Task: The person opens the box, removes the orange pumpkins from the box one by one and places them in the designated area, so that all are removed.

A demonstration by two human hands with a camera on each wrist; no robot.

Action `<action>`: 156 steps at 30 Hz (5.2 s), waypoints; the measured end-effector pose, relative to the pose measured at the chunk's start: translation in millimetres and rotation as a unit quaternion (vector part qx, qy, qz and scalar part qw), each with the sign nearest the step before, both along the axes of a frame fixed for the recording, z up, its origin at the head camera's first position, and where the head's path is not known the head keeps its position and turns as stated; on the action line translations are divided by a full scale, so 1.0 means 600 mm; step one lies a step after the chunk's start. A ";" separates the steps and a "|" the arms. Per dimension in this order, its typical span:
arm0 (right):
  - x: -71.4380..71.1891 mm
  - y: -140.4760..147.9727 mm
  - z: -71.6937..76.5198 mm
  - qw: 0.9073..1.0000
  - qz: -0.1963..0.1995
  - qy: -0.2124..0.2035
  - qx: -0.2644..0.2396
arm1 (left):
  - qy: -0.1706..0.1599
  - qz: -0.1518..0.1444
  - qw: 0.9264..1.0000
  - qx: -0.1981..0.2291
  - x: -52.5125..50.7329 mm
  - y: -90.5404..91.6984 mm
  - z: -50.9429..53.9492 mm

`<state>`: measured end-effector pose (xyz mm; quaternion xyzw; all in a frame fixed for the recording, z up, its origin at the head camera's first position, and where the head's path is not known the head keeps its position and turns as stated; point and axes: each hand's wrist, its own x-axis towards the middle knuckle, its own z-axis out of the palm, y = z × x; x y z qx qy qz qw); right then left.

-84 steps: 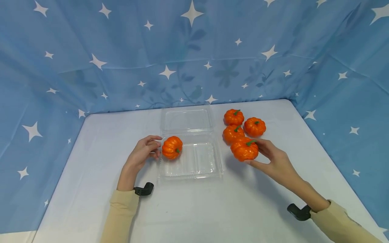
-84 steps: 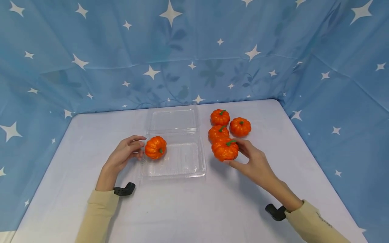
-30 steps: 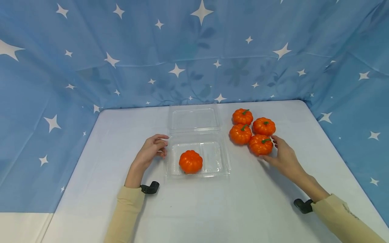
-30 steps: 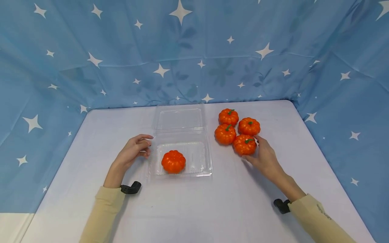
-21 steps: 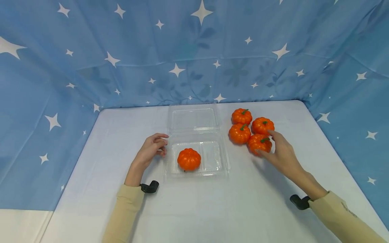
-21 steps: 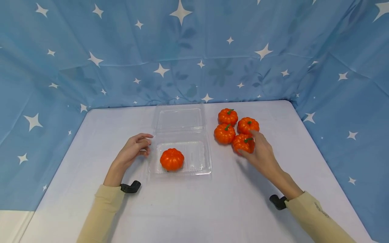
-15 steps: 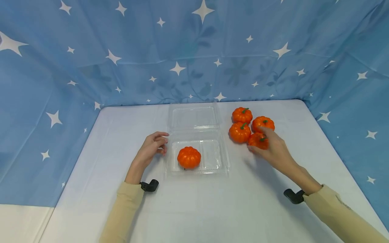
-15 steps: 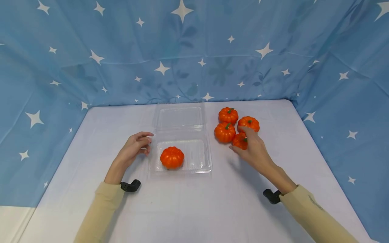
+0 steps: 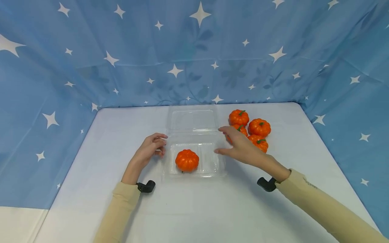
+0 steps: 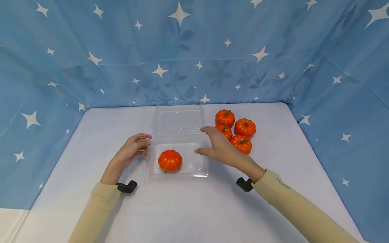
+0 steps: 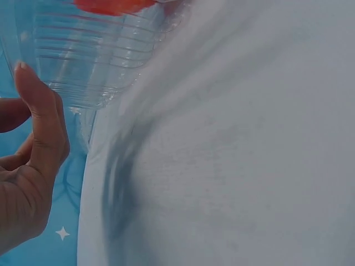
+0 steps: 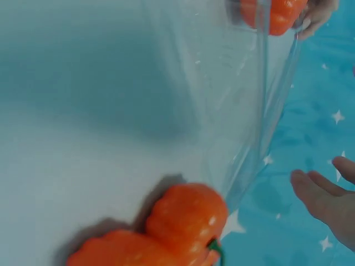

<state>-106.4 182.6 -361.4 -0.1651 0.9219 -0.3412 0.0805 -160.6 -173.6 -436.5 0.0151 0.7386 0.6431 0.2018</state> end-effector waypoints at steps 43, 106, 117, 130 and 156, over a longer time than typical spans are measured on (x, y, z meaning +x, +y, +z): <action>-0.042 -0.211 -0.013 0.949 0.179 -0.131 0.223 | 0.008 0.003 1.000 0.001 0.006 0.006 0.004; 0.012 -0.068 -0.060 0.992 0.106 -0.058 -0.035 | 0.013 0.011 1.000 -0.013 0.013 0.002 0.006; 0.040 -0.037 -0.050 0.992 0.061 -0.018 -0.113 | 0.016 0.005 1.000 -0.018 0.018 -0.010 0.006; 0.067 0.037 -0.068 0.990 -0.045 0.045 -0.129 | 0.013 0.002 1.000 -0.020 0.021 -0.015 0.008; 0.100 0.083 -0.124 0.991 -0.108 0.072 -0.045 | 0.011 0.004 1.000 -0.016 0.026 -0.021 0.003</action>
